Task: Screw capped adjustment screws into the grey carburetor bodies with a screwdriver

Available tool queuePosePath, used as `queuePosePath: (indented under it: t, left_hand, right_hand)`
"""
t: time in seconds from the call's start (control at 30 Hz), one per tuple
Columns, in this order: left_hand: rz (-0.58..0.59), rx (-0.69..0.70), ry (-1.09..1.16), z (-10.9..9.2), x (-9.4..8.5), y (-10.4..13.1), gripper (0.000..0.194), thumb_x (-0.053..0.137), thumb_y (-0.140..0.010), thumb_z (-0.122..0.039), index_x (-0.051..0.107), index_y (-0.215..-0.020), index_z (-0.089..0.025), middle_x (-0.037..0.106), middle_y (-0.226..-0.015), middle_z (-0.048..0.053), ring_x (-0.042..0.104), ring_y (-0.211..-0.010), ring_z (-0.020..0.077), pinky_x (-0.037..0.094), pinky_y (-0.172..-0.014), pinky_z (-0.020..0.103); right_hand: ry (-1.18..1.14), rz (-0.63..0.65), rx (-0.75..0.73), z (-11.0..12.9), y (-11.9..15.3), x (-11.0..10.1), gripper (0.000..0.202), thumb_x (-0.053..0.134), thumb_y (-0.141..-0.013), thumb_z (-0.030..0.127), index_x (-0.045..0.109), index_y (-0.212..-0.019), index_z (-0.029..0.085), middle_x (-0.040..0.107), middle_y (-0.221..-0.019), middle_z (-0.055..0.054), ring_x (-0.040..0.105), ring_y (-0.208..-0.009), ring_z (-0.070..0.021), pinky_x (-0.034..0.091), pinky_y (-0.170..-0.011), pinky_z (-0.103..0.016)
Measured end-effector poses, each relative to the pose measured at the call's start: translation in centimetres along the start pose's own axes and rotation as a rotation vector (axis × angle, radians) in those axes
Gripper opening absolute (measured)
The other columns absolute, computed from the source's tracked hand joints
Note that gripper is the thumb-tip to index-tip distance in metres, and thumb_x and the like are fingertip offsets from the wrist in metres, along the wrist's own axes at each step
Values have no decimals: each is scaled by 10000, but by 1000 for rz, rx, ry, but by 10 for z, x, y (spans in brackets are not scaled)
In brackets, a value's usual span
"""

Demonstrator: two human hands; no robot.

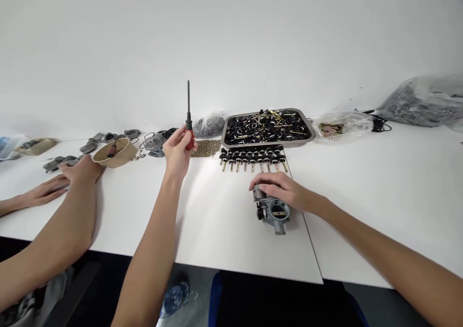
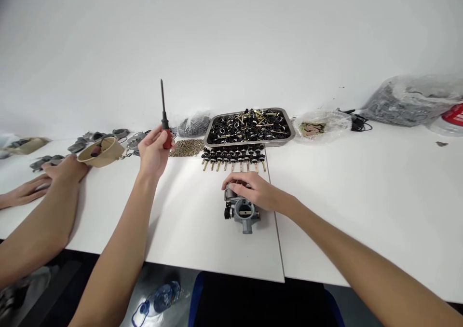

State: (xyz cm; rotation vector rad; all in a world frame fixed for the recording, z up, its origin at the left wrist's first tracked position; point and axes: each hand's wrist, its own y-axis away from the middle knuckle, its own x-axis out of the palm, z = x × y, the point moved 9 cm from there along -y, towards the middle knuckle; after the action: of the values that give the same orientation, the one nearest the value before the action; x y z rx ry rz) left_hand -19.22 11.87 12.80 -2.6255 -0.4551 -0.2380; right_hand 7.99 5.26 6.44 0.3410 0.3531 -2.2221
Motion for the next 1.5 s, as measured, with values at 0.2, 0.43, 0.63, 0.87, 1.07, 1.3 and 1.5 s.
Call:
queuePosePath:
  t: [0.2, 0.43, 0.63, 0.87, 1.07, 1.3, 1.5]
  left_hand:
    - [-192, 99, 52, -12, -23, -5, 347, 864, -590, -268, 672, -844, -130, 579, -665, 6, 510, -536, 81, 421, -485, 228]
    - [-224, 92, 39, -8, -30, -5, 308, 787, -708, -348, 553, -760, -155, 603, -717, 5, 539, -522, 84, 513, -519, 250]
    - [-279, 149, -105, -9, -35, 0, 237, 661, -777, -292, 447, -795, -192, 634, -704, -6, 456, -363, 73, 404, -368, 226]
    - [-329, 132, -253, -6, -39, 4, 187, 611, -748, -238, 428, -764, -202, 574, -603, -58, 333, -310, 37, 267, -307, 185]
    - [-329, 77, -289, 0, -41, 4, 192, 634, -726, -259, 455, -757, -199, 571, -606, -43, 371, -338, 49, 272, -308, 191]
    - [-331, 61, -271, 0, -43, 3, 212, 651, -706, -281, 465, -764, -196, 561, -592, -52, 381, -337, 53, 304, -325, 195]
    - [-390, 59, -174, -5, -51, 0, 228, 651, -670, -282, 459, -749, -189, 586, -587, -43, 391, -310, 74, 327, -323, 226]
  right_hand:
    - [-8, -9, 25, -3, 0, -1, 338, 437, -990, 445, 661, -1055, 200, 559, -741, -22, 452, -620, -137, 326, -562, -279]
    - [-24, 8, 41, -3, 1, 0, 325, 434, -997, 430, 657, -1068, 204, 597, -809, -37, 491, -669, -152, 342, -587, -282]
    - [-16, 13, 25, -5, 0, 1, 325, 432, -1001, 437, 653, -1079, 212, 574, -787, -26, 470, -653, -147, 331, -589, -281]
    - [-5, 15, 13, -5, 0, 1, 323, 430, -1004, 433, 651, -1083, 211, 564, -789, -20, 461, -661, -141, 333, -605, -279]
    - [-10, 27, 16, -1, 0, 2, 332, 426, -1006, 440, 647, -1085, 206, 513, -748, -4, 413, -628, -132, 315, -591, -274]
    - [159, -58, -22, 15, -2, -19, 359, 470, -978, 468, 660, -1131, 204, 664, -1060, -83, 585, -908, -207, 434, -764, -327]
    - [557, -338, 253, 20, 3, -154, 303, 566, -894, 431, 699, -1061, 216, 692, -1094, -81, 630, -923, -224, 463, -781, -339]
